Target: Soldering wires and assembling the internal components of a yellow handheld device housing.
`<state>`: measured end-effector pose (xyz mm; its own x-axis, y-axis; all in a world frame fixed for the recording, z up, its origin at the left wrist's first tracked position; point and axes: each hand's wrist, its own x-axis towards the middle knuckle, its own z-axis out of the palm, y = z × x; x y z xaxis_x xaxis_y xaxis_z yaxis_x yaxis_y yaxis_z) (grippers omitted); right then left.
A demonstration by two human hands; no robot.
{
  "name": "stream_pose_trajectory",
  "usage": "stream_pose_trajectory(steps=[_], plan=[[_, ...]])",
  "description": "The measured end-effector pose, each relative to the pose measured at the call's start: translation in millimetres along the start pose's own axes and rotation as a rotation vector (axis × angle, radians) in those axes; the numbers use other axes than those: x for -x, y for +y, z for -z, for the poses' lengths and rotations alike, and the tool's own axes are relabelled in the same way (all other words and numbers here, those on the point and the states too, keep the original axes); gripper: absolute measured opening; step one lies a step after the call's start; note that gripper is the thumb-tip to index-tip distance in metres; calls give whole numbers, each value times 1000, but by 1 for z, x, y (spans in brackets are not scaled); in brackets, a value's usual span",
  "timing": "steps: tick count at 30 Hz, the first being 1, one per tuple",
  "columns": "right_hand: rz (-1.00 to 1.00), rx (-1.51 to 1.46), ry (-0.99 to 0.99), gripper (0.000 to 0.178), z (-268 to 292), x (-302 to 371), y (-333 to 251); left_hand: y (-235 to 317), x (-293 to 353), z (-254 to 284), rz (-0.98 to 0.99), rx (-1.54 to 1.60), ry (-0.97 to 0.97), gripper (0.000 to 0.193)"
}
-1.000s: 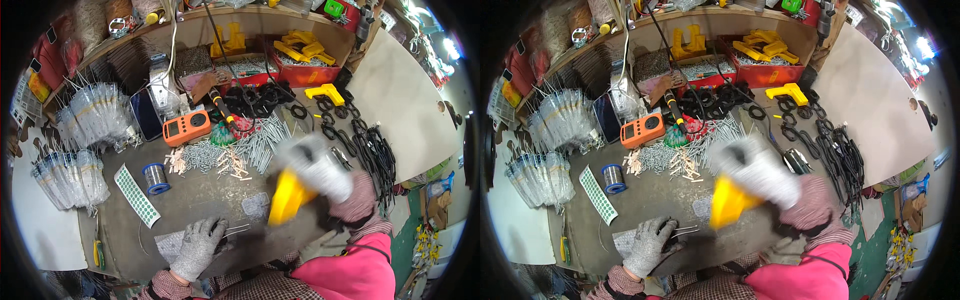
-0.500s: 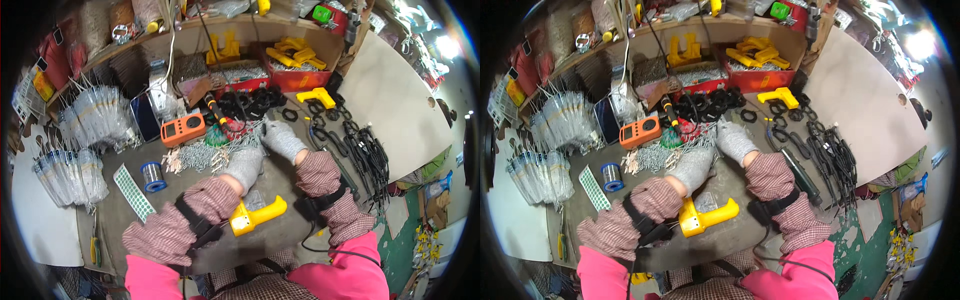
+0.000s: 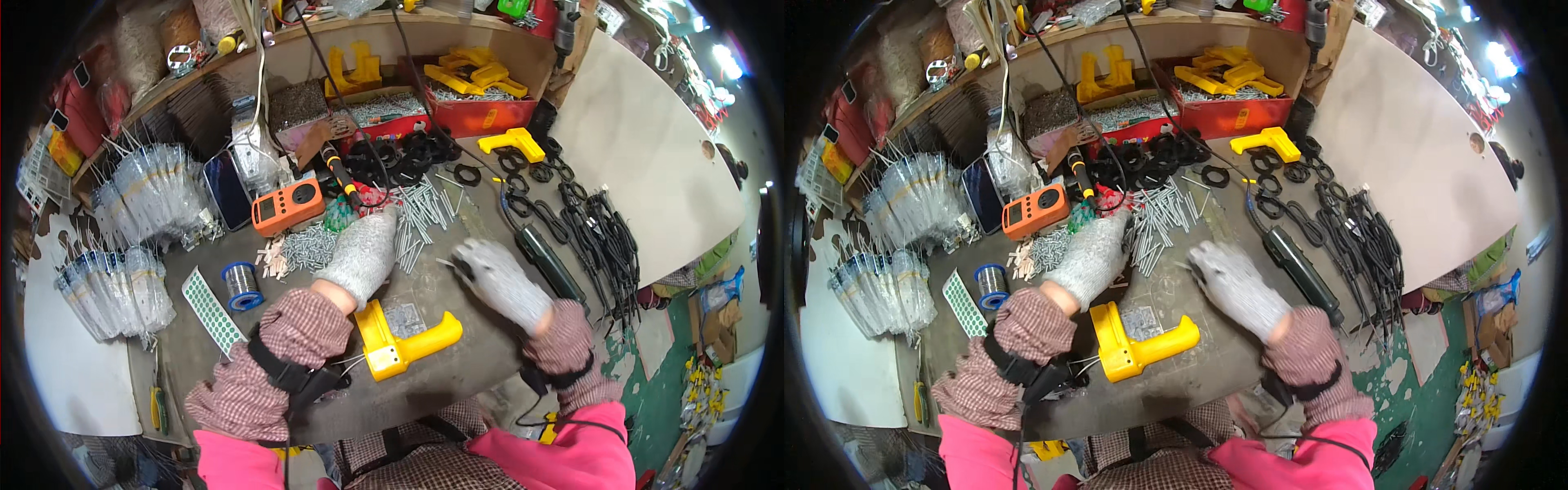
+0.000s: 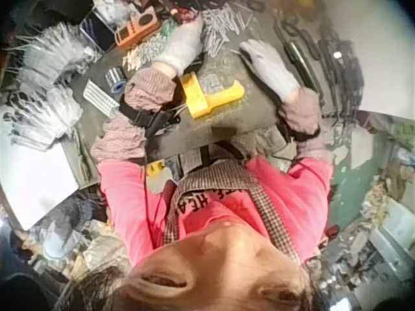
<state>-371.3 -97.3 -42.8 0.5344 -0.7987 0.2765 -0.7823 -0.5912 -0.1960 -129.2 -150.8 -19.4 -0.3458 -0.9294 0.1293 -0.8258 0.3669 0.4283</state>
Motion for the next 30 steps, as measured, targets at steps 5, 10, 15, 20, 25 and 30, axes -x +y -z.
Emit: stream_pose_trajectory(steps=[5, 10, 15, 20, 25, 30], plan=[[163, -520, -97, 12, 2, 27, -59, -4, 43, 1, -206, -112, -176, 20], [198, -484, -151, 15, -32, 39, -70, 1, 53, -17, -240, -118, -313, 28], [181, -483, -326, 40, -31, 41, -68, 0, 66, 1, -155, 338, -490, 33], [360, -524, -212, 27, -24, 35, -68, 10, 78, -11, -165, 200, -514, 35], [221, -522, -260, 28, -34, 39, -69, 7, 72, -6, -219, 157, -624, 32], [278, -540, -142, 26, -34, 40, -66, 10, 70, -12, -343, 151, -467, 28]])
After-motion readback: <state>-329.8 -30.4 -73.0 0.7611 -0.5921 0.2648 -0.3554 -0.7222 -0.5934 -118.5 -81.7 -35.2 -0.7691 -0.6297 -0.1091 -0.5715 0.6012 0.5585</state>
